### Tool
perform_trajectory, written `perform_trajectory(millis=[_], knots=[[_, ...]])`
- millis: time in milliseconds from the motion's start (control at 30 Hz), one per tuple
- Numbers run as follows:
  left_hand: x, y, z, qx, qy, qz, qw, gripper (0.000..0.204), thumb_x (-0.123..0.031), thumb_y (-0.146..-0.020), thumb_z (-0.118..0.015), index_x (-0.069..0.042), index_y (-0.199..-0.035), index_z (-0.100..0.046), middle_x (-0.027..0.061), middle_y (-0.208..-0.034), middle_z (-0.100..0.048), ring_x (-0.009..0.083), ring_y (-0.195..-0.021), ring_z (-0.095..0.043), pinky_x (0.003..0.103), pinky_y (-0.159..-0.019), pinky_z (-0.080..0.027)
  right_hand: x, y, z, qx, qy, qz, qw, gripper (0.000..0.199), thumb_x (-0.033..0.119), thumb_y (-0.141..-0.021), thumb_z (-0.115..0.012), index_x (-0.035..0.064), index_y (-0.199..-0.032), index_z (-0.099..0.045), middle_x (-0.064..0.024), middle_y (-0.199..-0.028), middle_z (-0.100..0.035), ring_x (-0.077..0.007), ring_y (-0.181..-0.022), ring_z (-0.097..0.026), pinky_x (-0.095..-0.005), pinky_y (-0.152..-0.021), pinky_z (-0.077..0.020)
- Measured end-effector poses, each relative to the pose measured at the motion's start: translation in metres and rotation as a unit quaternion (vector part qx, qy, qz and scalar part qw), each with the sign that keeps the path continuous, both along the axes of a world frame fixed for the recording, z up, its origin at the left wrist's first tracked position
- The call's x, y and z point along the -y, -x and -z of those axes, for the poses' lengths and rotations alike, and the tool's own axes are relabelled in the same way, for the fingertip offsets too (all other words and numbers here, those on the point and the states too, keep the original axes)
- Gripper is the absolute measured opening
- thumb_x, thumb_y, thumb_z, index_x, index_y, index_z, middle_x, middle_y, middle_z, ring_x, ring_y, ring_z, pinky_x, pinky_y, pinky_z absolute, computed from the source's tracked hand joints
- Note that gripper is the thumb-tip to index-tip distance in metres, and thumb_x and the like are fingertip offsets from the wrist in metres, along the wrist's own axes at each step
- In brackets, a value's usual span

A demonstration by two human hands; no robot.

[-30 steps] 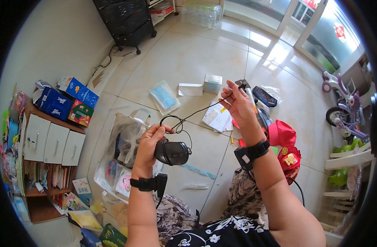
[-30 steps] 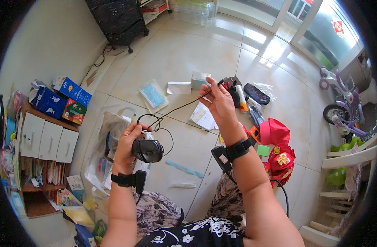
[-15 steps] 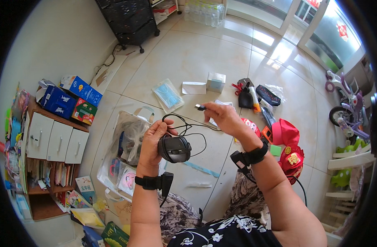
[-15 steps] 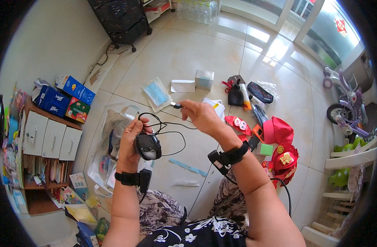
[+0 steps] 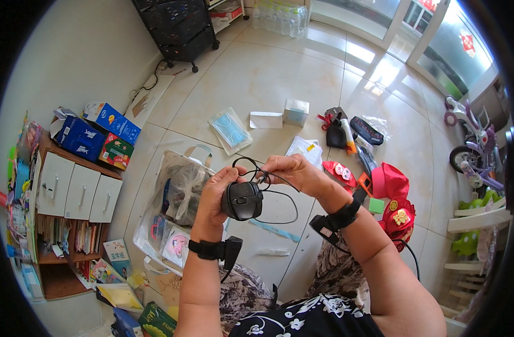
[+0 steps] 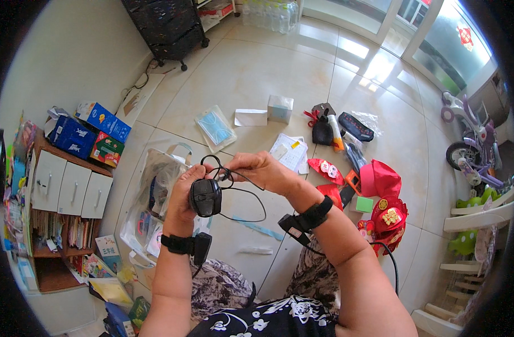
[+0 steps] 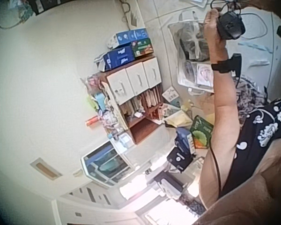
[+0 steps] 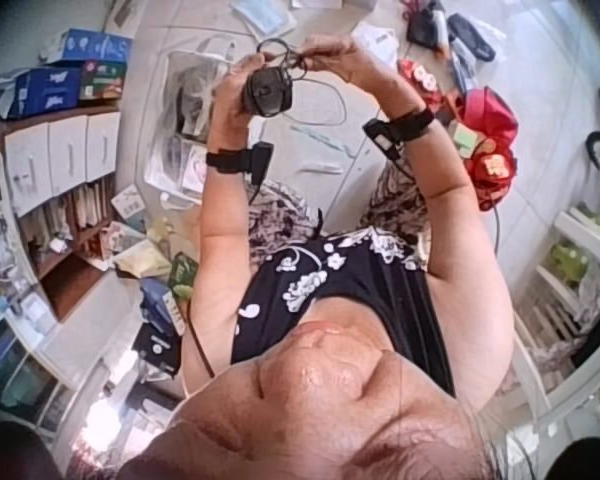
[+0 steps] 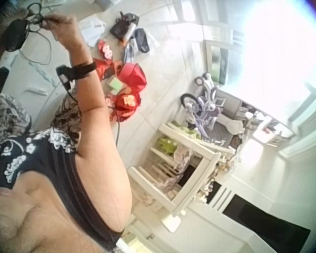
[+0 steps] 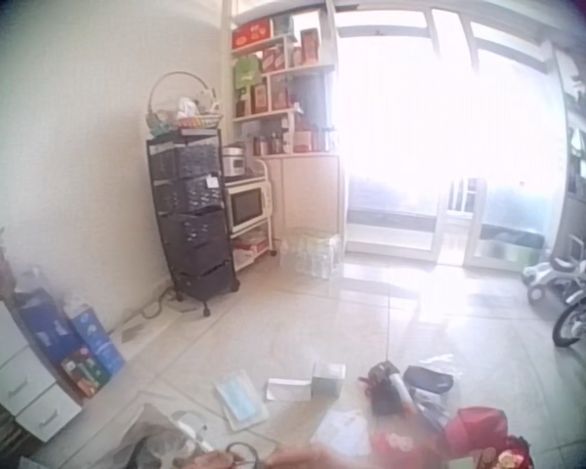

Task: The person picks up and handles various small items from the floor, including a computer mouse, notebooks, a red fabric pouch, and multiple small product boxes.

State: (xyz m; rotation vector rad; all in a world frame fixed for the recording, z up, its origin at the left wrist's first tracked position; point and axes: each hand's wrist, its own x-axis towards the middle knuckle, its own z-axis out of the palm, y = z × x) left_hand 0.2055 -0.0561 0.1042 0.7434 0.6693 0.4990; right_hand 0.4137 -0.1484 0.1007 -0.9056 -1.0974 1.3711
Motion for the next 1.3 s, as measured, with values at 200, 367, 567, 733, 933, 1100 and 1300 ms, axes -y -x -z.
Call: perform_trajectory(millis=[200, 367, 567, 733, 933, 1100, 1300], knots=[[0.003, -0.004, 0.015, -0.037, -0.045, 0.048, 0.997, 0.017, -0.021, -0.093, -0.062, -0.004, -0.095, -0.062, 0.0021, -0.076, -0.065, 0.0076, -0.064, -0.061, 0.019, -0.06, -0.049, 0.004, 0.013, -0.011, -0.177, 0.018, -0.038, 0.983, 0.031, 0.009, -0.097, -0.053, 0.0056, -0.128, -0.051, -0.0024, -0.095, -0.063, -0.0112, -0.089, -0.061, -0.0262, -0.082, -0.0511], [0.002, -0.004, 0.019, -0.072, -0.056, 0.068, 0.993, 0.02, -0.023, -0.092, -0.062, -0.003, -0.092, -0.063, 0.0033, -0.075, -0.065, 0.0087, -0.064, -0.061, 0.021, -0.06, -0.049, 0.002, 0.002, -0.015, -0.18, 0.133, -0.108, 0.968, 0.036, 0.01, -0.094, -0.059, 0.0053, -0.128, -0.049, 0.0, -0.097, -0.058, -0.0085, -0.09, -0.055, -0.026, -0.086, -0.0471], [-0.002, -0.003, 0.01, -0.122, -0.086, 0.078, 0.986, 0.02, -0.023, -0.092, -0.062, -0.003, -0.091, -0.061, 0.0031, -0.073, -0.064, 0.0089, -0.062, -0.061, 0.02, -0.059, -0.048, -0.002, -0.003, -0.003, 0.029, 0.037, -0.027, 0.999, 0.017, 0.008, -0.089, -0.066, 0.0037, -0.104, -0.059, 0.0019, -0.096, -0.058, -0.0058, -0.091, -0.053, -0.0241, -0.084, -0.0459], [-0.005, 0.005, 0.006, -0.117, -0.094, 0.06, 0.987, 0.021, -0.024, -0.092, -0.062, -0.003, -0.09, -0.061, 0.0039, -0.071, -0.064, 0.0092, -0.06, -0.061, 0.02, -0.058, -0.048, -0.006, -0.037, -0.002, -0.043, 0.044, 0.262, 0.963, 0.014, 0.011, -0.09, -0.063, 0.0053, -0.103, -0.064, 0.0029, -0.089, -0.061, -0.0058, -0.078, -0.055, -0.0217, -0.073, -0.0457], [-0.012, 0.021, 0.006, -0.111, -0.091, 0.024, 0.989, 0.02, -0.023, -0.092, -0.062, -0.004, -0.088, -0.062, 0.0035, -0.07, -0.064, 0.009, -0.059, -0.06, 0.02, -0.058, -0.048, 0.012, -0.126, 0.021, -0.323, -0.048, 0.43, 0.842, 0.011, 0.02, -0.096, -0.057, 0.0089, -0.095, -0.055, -0.0065, -0.087, -0.064, -0.0147, -0.071, -0.063, -0.0338, -0.071, -0.0562], [-0.019, 0.032, 0.003, -0.103, -0.097, 0.0, 0.99, 0.018, -0.022, -0.092, -0.063, -0.003, -0.089, -0.063, 0.0046, -0.073, -0.064, 0.0089, -0.062, -0.06, 0.021, -0.06, -0.049, 0.042, -0.184, 0.038, -0.283, -0.106, 0.54, 0.786, 0.012, 0.018, -0.098, -0.054, 0.0065, -0.097, -0.052, -0.0101, -0.087, -0.064, -0.0243, -0.078, -0.066, -0.0477, -0.084, -0.0571], [-0.022, 0.037, -0.003, -0.095, -0.102, -0.027, 0.99, 0.019, -0.021, -0.091, -0.064, -0.003, -0.09, -0.064, 0.0042, -0.073, -0.064, 0.009, -0.062, -0.061, 0.021, -0.061, -0.049, 0.057, -0.197, 0.034, -0.2, -0.136, 0.605, 0.758, 0.011, 0.015, -0.098, -0.053, 0.0041, -0.101, -0.052, -0.0106, -0.091, -0.063, -0.0235, -0.081, -0.066, -0.0431, -0.083, -0.0583]])
